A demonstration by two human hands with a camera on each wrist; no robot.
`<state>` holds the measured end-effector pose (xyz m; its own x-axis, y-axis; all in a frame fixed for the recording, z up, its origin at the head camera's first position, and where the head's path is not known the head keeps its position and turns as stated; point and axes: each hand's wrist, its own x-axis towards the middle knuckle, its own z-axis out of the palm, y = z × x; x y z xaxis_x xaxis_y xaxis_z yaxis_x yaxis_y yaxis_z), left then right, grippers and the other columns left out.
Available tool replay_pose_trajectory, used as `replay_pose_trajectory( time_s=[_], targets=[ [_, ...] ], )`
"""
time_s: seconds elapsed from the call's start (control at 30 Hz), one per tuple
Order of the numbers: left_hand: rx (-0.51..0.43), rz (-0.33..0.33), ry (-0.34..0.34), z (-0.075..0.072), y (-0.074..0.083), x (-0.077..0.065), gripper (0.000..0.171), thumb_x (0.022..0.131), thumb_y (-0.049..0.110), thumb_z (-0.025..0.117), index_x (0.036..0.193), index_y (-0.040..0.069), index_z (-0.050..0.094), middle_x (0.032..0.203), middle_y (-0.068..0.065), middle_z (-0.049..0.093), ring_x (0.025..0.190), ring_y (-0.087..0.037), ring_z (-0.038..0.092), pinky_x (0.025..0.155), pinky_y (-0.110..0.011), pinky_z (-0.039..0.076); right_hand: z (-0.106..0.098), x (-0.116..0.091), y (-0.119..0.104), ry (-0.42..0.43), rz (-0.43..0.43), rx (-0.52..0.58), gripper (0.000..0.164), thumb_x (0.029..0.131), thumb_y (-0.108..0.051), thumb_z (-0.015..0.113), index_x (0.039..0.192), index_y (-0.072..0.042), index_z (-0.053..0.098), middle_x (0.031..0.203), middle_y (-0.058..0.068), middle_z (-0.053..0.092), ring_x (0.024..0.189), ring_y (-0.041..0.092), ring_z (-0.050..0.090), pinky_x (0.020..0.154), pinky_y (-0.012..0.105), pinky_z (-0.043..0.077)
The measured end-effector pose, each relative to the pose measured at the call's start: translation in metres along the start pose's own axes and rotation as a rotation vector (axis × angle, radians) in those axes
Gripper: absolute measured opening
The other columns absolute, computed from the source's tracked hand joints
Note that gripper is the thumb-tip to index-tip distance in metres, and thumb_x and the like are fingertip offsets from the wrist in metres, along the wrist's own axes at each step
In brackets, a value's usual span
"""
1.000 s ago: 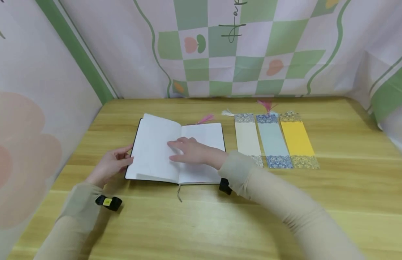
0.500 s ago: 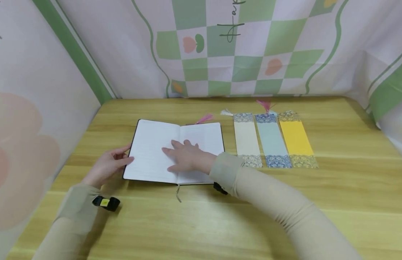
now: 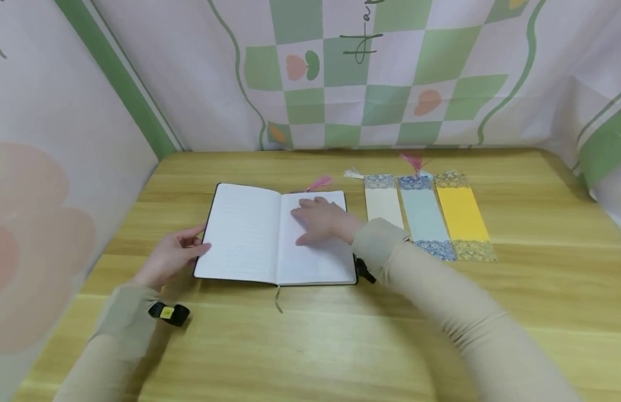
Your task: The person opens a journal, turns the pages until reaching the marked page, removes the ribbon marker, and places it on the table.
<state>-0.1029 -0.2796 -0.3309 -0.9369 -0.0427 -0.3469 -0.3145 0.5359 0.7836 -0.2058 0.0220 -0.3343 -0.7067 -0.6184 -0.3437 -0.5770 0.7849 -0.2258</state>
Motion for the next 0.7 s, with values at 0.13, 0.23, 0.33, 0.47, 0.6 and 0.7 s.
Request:
replay_pose_trajectory(
  time_s=[0.13,0.23,0.33,0.47,0.6,0.7],
  targets=[
    [0.003,-0.002,-0.006,0.000,0.000,0.000,0.063,0.093,0.023,0.061,0.148,0.014,0.030,0.101,-0.005,0.048,0.082,-0.013,0.045,0.063,-0.023,0.044,-0.009,-0.001,0.018,-0.007,0.003,0.034,0.080,0.084,-0.042,0.068,0.149,-0.012,0.031,0.157,0.014,0.014,0.142,0.042,0.011,0.112,0.058,0.015],
    [0.007,0.000,-0.010,-0.001,-0.002,0.000,0.064,0.093,0.023,0.061,0.148,0.014,0.030,0.101,-0.006,0.048,0.081,-0.013,0.045,0.063,-0.024,0.044,-0.015,-0.001,0.028,-0.001,0.013,0.057,0.082,0.083,-0.039,0.071,0.148,-0.007,0.031,0.156,0.016,0.016,0.143,0.040,0.013,0.115,0.053,0.014],
    [0.005,0.004,-0.010,-0.001,-0.003,0.001,0.064,0.093,0.023,0.061,0.148,0.014,0.031,0.101,-0.006,0.048,0.081,-0.013,0.044,0.062,-0.024,0.044,-0.018,0.001,0.037,0.005,0.053,0.082,0.087,0.082,-0.038,0.072,0.149,-0.007,0.026,0.156,0.016,0.016,0.142,0.040,0.014,0.115,0.053,0.013],
    [-0.003,0.014,-0.008,-0.001,-0.004,0.002,0.063,0.093,0.021,0.061,0.148,0.013,0.031,0.100,-0.007,0.047,0.083,-0.014,0.044,0.063,-0.024,0.044,-0.018,0.008,0.045,0.010,0.083,0.065,0.096,0.081,-0.043,0.072,0.152,-0.009,0.017,0.157,0.018,0.013,0.141,0.044,0.015,0.113,0.058,0.013],
    [-0.015,0.014,-0.010,-0.001,-0.003,0.002,0.062,0.094,0.019,0.060,0.148,0.014,0.030,0.100,-0.007,0.047,0.082,-0.014,0.045,0.062,-0.024,0.045,-0.019,0.014,0.047,0.027,0.054,0.029,0.099,0.078,-0.042,0.075,0.151,-0.006,0.018,0.155,0.019,0.018,0.142,0.039,0.018,0.114,0.057,0.012],
    [-0.023,0.009,-0.010,0.000,-0.002,0.002,0.062,0.094,0.018,0.060,0.148,0.014,0.030,0.099,-0.006,0.047,0.079,-0.013,0.044,0.059,-0.023,0.043,-0.019,0.016,0.049,0.036,0.034,0.030,0.097,0.077,-0.040,0.077,0.150,-0.007,0.022,0.154,0.018,0.022,0.143,0.036,0.017,0.113,0.058,0.012]
  ],
)
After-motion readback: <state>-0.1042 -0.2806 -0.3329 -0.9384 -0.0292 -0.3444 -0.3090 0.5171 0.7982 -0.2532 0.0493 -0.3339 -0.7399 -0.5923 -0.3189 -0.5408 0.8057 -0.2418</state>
